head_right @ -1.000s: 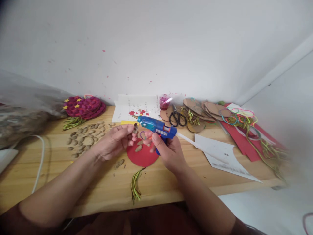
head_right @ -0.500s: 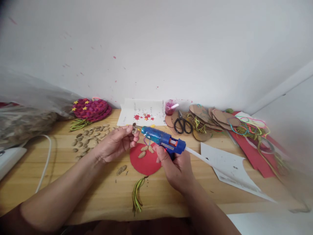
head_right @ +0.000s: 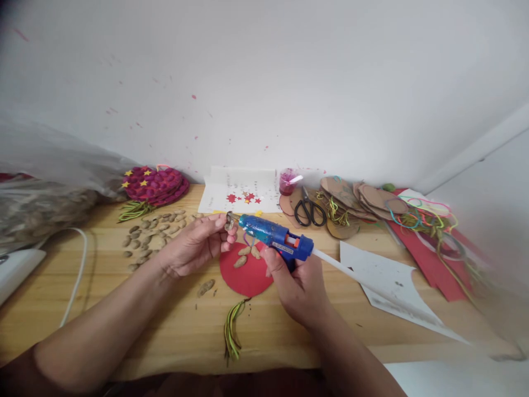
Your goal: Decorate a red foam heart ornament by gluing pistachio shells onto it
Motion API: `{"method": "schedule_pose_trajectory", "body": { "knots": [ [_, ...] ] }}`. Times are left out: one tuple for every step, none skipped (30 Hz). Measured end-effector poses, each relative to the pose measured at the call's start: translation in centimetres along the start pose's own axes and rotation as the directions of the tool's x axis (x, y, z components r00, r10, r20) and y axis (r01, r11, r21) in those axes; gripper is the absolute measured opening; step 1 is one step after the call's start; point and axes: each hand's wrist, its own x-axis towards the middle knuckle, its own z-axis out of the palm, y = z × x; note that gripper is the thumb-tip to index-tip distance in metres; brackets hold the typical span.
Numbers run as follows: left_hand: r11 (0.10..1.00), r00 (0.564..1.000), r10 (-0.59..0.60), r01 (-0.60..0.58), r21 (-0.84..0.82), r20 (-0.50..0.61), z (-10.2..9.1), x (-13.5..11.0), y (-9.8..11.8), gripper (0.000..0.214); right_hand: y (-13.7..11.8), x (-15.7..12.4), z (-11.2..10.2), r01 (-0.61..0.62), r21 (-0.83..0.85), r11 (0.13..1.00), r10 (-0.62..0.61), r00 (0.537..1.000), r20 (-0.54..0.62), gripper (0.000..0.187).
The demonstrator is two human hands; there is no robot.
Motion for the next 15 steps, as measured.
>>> {"method": "schedule_pose_trajectory", "body": {
  "knots": [
    [1.0,1.0,0.002,-0.002,0.002,0.005,-0.06,0.01,-0.04,0.035,0.08,0.01,0.0,-0.001,-0.001,1.0,0.001,1.0,0.0,0.027],
    [1.0,1.0,0.005,-0.005,0.004,0.01,-0.12,0.04,-0.09,0.035,0.16,0.0,0.0,-0.005,-0.002,1.0,0.005,1.0,-0.001,0.026],
    [1.0,1.0,0.006,-0.006,0.006,0.016,-0.18,0.07,-0.14,0.035,0.24,-0.01,0.0,-0.01,-0.002,1.0,0.009,1.0,-0.002,0.026],
    [1.0,1.0,0.007,-0.007,0.005,0.021,-0.24,0.11,-0.19,0.034,0.3,-0.03,0.0,-0.012,-0.002,1.0,0.012,1.0,-0.006,0.025],
    [1.0,1.0,0.005,-0.005,0.002,0.024,-0.28,0.14,-0.23,0.034,0.33,-0.05,0.0,-0.014,-0.003,1.0,0.014,1.0,-0.007,0.025],
    [1.0,1.0,0.001,-0.001,-0.004,0.024,-0.3,0.18,-0.25,0.033,0.33,-0.06,0.0,-0.011,-0.005,1.0,0.011,1.0,-0.007,0.025],
    [1.0,1.0,-0.005,0.005,-0.011,0.022,-0.31,0.2,-0.27,0.033,0.3,-0.05,0.01,-0.005,-0.006,1.0,0.005,1.0,-0.006,0.025],
    [1.0,1.0,-0.01,0.011,-0.015,0.019,-0.31,0.21,-0.28,0.033,0.23,-0.04,0.01,-0.001,-0.007,1.0,0.001,1.0,-0.003,0.025],
    [1.0,1.0,-0.013,0.013,-0.016,0.015,-0.3,0.21,-0.29,0.033,0.15,-0.03,0.02,0.003,-0.008,1.0,-0.003,1.0,-0.001,0.025],
    [1.0,1.0,-0.015,0.015,-0.016,0.012,-0.29,0.2,-0.29,0.034,0.07,-0.01,0.03,0.005,-0.01,1.0,-0.005,1.0,-0.001,0.026],
    [1.0,1.0,-0.017,0.017,-0.015,0.012,-0.28,0.17,-0.28,0.034,-0.01,0.01,0.04,0.004,-0.011,1.0,-0.004,1.0,-0.001,0.026],
    [1.0,1.0,-0.018,0.018,-0.015,0.011,-0.27,0.14,-0.27,0.035,-0.06,0.03,0.04,0.004,-0.012,1.0,-0.004,1.0,-0.006,0.027],
    [1.0,1.0,-0.02,0.021,-0.014,0.01,-0.27,0.11,-0.26,0.035,-0.08,0.03,0.05,0.002,-0.016,1.0,-0.002,1.0,-0.008,0.027],
    [1.0,1.0,-0.022,0.022,-0.014,0.007,-0.27,0.08,-0.25,0.036,-0.08,0.03,0.05,0.0,-0.019,1.0,-0.001,1.0,-0.009,0.027],
    [1.0,1.0,-0.021,0.021,-0.014,0.005,-0.26,0.06,-0.24,0.036,-0.06,0.02,0.04,-0.001,-0.021,1.0,0.001,1.0,-0.009,0.027]
  ]
}}
